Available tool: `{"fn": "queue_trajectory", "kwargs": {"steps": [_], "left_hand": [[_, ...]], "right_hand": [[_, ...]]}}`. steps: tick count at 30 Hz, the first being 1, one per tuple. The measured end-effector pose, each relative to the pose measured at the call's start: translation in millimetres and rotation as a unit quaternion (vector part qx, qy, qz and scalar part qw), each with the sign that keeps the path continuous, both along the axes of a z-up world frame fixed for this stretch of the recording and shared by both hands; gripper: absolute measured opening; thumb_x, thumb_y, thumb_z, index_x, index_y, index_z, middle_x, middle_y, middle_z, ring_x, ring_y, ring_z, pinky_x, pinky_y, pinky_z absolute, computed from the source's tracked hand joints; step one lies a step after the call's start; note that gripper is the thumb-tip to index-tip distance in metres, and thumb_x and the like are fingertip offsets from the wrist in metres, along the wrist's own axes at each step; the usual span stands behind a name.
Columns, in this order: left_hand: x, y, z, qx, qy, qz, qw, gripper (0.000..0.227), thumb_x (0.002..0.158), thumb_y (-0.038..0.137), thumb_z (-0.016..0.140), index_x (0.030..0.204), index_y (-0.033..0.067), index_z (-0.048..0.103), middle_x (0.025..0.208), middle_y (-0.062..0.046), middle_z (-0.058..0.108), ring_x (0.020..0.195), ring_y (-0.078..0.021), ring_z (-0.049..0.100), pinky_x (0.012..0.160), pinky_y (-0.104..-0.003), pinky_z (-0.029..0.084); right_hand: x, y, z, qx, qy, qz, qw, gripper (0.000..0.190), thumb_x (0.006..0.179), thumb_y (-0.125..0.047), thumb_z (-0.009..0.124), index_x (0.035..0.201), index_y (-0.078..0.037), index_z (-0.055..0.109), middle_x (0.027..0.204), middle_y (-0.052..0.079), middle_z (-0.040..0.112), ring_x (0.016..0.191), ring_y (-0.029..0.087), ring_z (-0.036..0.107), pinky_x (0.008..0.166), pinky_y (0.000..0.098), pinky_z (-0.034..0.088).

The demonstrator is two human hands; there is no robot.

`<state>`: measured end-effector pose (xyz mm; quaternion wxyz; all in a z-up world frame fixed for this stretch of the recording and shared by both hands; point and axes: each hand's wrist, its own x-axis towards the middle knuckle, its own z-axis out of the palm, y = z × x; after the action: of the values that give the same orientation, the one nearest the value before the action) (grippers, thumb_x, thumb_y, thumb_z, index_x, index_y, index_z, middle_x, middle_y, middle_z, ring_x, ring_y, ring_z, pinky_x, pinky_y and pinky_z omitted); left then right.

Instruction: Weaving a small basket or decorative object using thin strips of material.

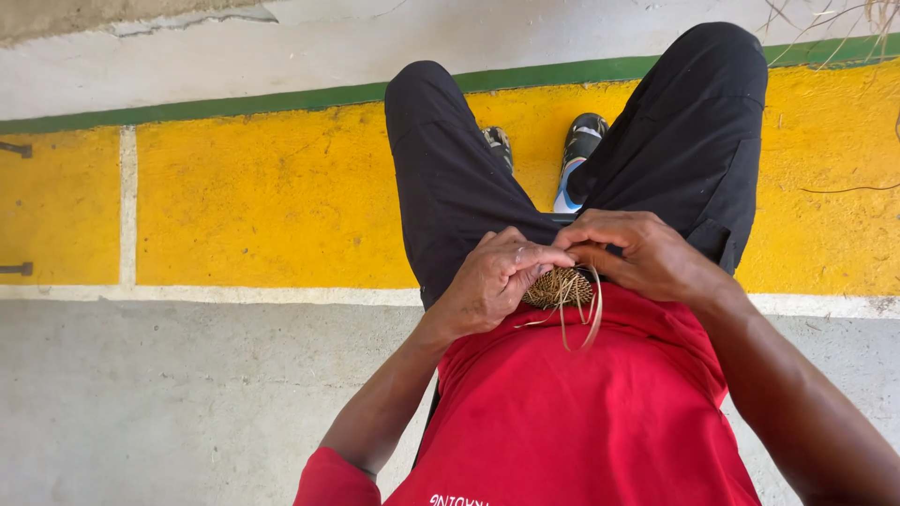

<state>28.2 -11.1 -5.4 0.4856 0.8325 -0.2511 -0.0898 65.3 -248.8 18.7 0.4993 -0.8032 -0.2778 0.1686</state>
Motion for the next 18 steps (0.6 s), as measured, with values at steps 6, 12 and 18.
{"fn": "queue_trajectory", "kwargs": {"steps": [6,12,18], "left_hand": [[2.8,0.6,3.7,-0.009,0.023,-0.014,1.0,0.019,0.103,0.02,0.063,0.118,0.0218,0.075,0.084,0.004,0.069,0.087,-0.0132,0.061,0.097,-0.036,0.045],[0.8,-0.6,-2.1,-0.029,0.011,0.007,0.999,0.016,0.102,0.021,0.065,0.115,0.0211,0.076,0.087,0.004,0.07,0.086,-0.0136,0.06,0.093,-0.034,0.044],[13.3,2.6,-7.9,-0.051,0.045,-0.004,0.998,0.017,0.102,0.022,0.064,0.115,0.0204,0.075,0.088,0.003,0.071,0.081,-0.0171,0.056,0.09,-0.033,0.046]], "right_hand": [[6.4,-1.9,-1.8,-0.089,-0.046,0.05,0.994,0.014,0.09,-0.012,0.07,0.102,-0.006,0.067,0.094,0.009,0.071,0.087,0.026,0.07,0.074,0.0389,0.054],[43.5,-42.1,-41.1,0.003,-0.048,-0.198,0.979,0.01,0.104,-0.011,0.065,0.112,-0.005,0.064,0.096,0.006,0.067,0.082,0.018,0.065,0.072,0.0352,0.055],[-6.4,5.5,-16.8,0.008,-0.064,-0.109,0.992,0.015,0.094,-0.009,0.068,0.107,-0.002,0.07,0.094,0.008,0.072,0.077,0.019,0.07,0.067,0.0327,0.056]]}}
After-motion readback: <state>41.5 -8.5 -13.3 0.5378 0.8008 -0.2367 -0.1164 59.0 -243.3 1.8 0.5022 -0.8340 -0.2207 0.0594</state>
